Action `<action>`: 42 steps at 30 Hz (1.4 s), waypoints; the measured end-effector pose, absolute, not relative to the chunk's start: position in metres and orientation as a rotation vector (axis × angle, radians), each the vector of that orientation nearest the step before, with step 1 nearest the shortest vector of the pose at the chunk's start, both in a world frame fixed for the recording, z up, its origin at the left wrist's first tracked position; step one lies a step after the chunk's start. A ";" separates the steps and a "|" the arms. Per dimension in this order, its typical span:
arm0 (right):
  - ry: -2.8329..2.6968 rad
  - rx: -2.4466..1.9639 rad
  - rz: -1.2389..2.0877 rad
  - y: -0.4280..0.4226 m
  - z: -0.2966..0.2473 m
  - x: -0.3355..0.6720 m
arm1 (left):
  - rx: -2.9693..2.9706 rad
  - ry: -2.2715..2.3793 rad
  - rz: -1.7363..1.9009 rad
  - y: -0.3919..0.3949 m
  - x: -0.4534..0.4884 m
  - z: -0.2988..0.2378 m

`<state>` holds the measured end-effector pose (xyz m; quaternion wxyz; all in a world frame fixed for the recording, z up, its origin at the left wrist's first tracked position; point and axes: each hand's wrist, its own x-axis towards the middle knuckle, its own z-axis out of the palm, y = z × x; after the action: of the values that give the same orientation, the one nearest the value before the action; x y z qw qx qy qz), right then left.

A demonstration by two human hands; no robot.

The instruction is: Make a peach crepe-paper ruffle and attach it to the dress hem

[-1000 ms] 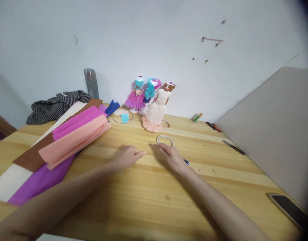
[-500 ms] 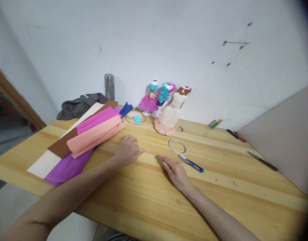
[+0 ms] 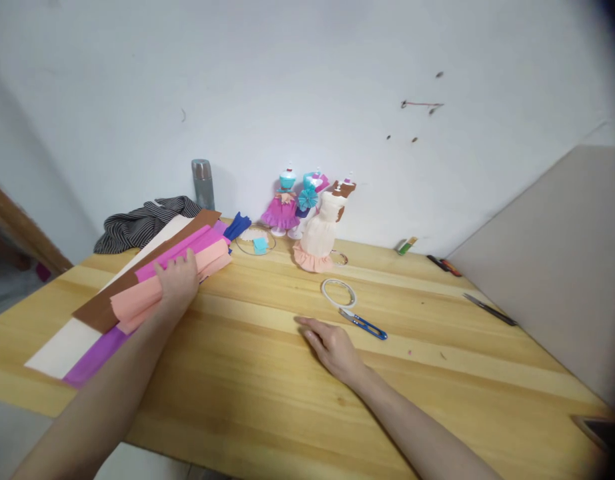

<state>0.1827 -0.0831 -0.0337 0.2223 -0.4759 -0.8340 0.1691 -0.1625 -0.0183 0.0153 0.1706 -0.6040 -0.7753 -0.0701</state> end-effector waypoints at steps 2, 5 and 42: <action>-2.302 -1.319 0.458 -0.083 -0.032 0.182 | -1.744 -2.098 -0.181 -0.022 -0.154 0.021; -2.293 -1.313 0.439 -0.083 -0.031 0.181 | -1.809 -1.944 -0.176 -0.031 -0.130 0.025; -2.291 -1.256 0.410 -0.080 -0.042 0.184 | -2.407 -2.098 -0.506 -0.047 -0.104 0.010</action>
<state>0.1840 -0.0797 -0.0421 0.2460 -0.4603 -0.8396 0.1503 -0.1036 -0.0471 0.0096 -0.0455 -0.7438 -0.6482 -0.1565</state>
